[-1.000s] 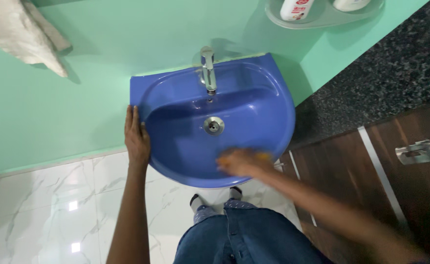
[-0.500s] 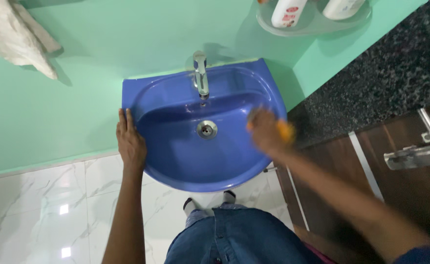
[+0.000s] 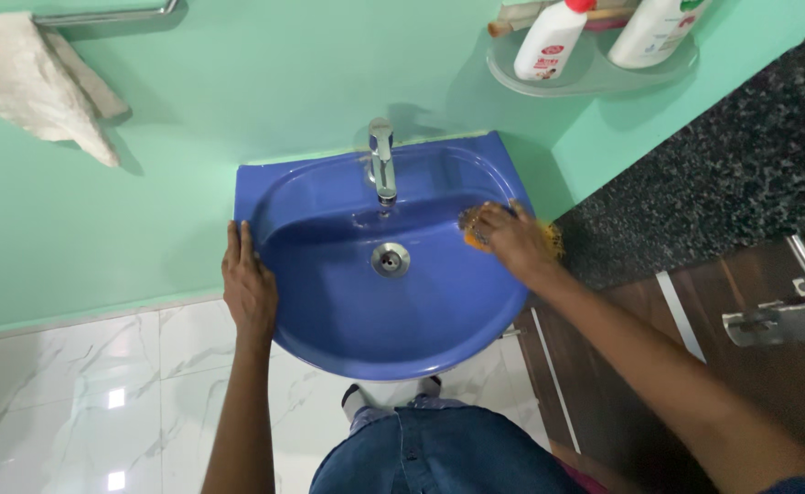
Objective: The person scrubs a blue bathroom sink using an orange sponge. They repeatedly wipe the basin, faucet, and drain area with the sponge while standing in front of the sink.
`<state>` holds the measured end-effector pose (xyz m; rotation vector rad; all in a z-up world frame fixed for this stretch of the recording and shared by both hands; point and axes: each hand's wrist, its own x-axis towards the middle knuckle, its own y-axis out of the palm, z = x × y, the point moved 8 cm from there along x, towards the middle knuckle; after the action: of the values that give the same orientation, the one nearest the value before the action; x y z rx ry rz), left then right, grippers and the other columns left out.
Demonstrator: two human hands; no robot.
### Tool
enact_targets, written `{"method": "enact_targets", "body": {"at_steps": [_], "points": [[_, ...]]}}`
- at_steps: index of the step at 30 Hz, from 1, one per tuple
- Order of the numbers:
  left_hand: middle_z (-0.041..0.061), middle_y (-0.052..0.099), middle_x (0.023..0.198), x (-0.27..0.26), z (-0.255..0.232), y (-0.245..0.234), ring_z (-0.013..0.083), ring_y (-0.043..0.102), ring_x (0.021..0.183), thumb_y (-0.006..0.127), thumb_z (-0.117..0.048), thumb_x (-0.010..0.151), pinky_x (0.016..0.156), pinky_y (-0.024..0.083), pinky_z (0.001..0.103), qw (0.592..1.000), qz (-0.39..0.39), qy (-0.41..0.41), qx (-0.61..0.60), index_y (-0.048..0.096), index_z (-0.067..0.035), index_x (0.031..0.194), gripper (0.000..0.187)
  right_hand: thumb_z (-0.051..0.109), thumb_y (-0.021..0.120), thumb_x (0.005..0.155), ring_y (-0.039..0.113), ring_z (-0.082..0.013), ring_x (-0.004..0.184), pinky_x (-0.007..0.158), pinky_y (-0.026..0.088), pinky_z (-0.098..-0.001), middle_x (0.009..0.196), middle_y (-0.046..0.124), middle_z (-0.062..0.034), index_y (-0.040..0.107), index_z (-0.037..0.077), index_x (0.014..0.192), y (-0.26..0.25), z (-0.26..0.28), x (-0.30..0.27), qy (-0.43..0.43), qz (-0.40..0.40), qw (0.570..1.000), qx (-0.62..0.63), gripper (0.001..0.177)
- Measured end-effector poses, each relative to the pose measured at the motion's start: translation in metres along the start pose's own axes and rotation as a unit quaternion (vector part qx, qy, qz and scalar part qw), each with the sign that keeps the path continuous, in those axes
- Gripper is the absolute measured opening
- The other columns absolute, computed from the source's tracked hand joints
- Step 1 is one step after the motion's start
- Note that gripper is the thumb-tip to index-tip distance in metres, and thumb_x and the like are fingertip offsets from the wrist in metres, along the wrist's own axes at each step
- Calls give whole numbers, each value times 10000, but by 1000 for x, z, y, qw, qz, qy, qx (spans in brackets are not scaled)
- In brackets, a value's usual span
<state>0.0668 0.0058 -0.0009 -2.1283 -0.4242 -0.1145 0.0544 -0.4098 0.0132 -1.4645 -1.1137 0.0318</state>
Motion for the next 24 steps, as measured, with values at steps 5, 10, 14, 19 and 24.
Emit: {"method": "enact_targets", "body": {"at_steps": [5,10,14,19,24], "points": [[152,419,1618,-1,0,0,418,538,1291,475,5,1004,1035,482,467,1000,-7,2,-11,486,-65,1532,532,-16,576,790,641,-342,1169,1026,487,-469,1192,681,-163,662,61,1127,97,120,-6,179,263,890,326,355],[158,431,1609,-4,-2,-2,416,533,1315,484,1,1010,1068,471,466,999,-26,31,-16,508,-59,1522,516,156,640,920,672,-283,1090,940,530,-416,1228,670,-170,503,80,1434,81,184,10,238,455,684,518,537],[149,428,1616,-3,1,-2,410,539,1301,478,-1,1014,1038,486,461,1000,-7,2,-29,499,-59,1517,506,278,611,962,685,-300,1064,894,542,-409,1163,703,-170,597,67,1276,57,97,24,251,399,819,327,379],[149,433,1604,-1,-1,-3,405,539,1311,492,3,1000,1034,492,453,1000,-9,-4,-16,505,-59,1511,514,197,570,951,661,-328,1120,939,532,-419,1189,690,-162,651,66,1189,79,46,1,244,307,902,180,283],[157,441,1605,-2,3,-4,409,542,1312,499,5,1004,1043,491,455,1000,-13,3,-28,513,-57,1503,503,90,591,823,615,-349,1190,1001,494,-430,1280,645,-183,642,55,1241,138,113,4,123,249,922,270,422]]}}
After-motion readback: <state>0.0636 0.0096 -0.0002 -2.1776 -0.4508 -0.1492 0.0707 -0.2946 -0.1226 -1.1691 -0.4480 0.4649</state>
